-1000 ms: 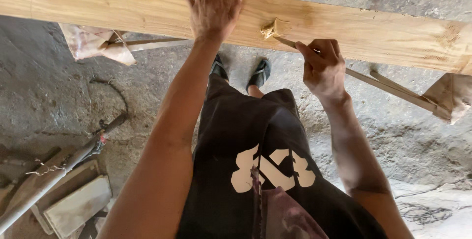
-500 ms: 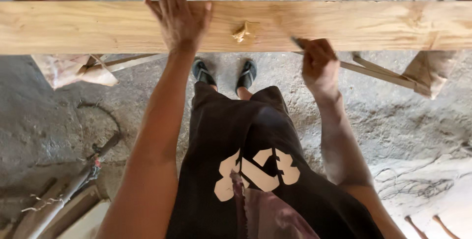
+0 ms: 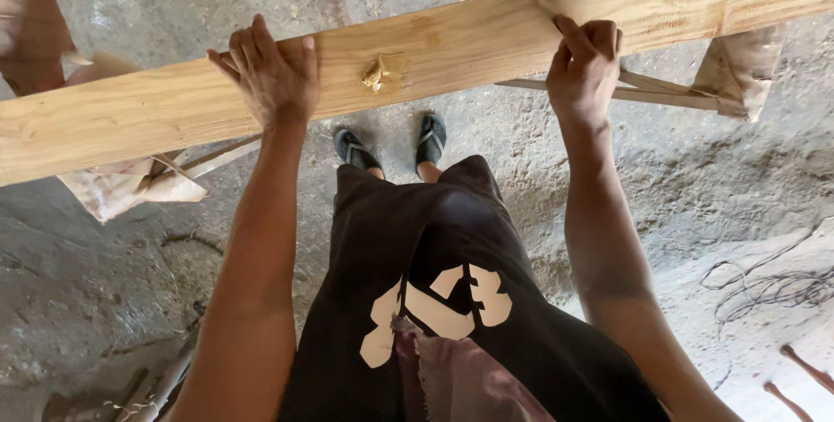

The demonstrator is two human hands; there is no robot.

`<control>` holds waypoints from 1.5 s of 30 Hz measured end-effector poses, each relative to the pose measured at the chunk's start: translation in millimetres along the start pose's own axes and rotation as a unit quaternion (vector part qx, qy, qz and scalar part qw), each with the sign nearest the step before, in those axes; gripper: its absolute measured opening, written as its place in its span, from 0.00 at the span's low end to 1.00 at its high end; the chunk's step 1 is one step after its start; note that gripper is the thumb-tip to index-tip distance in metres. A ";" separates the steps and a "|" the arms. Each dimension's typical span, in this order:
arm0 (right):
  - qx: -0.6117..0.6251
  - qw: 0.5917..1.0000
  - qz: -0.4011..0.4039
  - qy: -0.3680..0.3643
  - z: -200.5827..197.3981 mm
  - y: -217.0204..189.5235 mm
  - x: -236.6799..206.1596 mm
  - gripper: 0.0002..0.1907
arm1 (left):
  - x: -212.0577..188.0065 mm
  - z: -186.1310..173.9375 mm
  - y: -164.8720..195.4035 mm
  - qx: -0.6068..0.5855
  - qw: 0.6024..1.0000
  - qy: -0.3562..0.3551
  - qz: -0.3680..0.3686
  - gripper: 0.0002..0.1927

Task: The person scoops wood filler from a jar with a small knife and presses it into holes on a wooden plank, then scrapes and smooths the filled spots, working along the plank and treating several holes one after another.

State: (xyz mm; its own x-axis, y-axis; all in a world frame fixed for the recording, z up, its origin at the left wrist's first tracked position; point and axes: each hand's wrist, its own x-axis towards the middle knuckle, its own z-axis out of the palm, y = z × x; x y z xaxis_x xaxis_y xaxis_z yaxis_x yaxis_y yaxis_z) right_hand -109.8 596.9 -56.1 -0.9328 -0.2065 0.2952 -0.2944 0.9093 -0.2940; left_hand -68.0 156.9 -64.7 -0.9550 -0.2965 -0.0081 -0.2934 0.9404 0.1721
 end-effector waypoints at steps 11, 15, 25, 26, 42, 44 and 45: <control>0.030 0.998 0.054 -0.029 -2.6 -15.0 -14.1 0.16 | 0.2 0.2 4.8 0.031 0.999 0.012 0.005 0.44; 0.037 0.994 0.091 -0.043 -7.3 -17.7 -7.9 0.17 | -0.4 -2.1 6.5 0.005 1.000 -0.020 -0.011 0.43; -0.015 1.000 0.021 -0.006 -0.9 -14.5 5.8 0.23 | -0.4 -5.8 7.2 0.001 1.000 -0.003 0.002 0.42; -0.005 1.000 0.004 -0.010 1.3 -17.9 5.0 0.25 | 0.0 -5.3 6.9 0.005 1.000 0.009 0.007 0.42; 0.055 0.994 0.093 -0.022 -1.3 -21.2 3.9 0.15 | -0.3 -2.7 1.1 0.000 1.000 0.004 0.006 0.40; 0.084 0.993 0.051 -0.070 -1.7 -15.6 4.2 0.15 | 0.4 -2.8 -0.2 -0.005 1.000 0.009 0.005 0.39; 0.106 0.991 0.046 -0.072 -3.2 -11.2 4.6 0.15 | 0.8 -3.1 -1.0 -0.002 1.000 0.012 0.005 0.38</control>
State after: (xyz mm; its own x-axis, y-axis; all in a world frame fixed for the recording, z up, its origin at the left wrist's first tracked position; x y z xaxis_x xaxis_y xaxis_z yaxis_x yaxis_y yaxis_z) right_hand -110.1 586.9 -48.5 -0.9732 -0.1897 0.1302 -0.2297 0.8339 -0.5019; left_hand -68.4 155.2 -61.8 -0.9566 -0.2908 0.0175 -0.2834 0.9428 0.1755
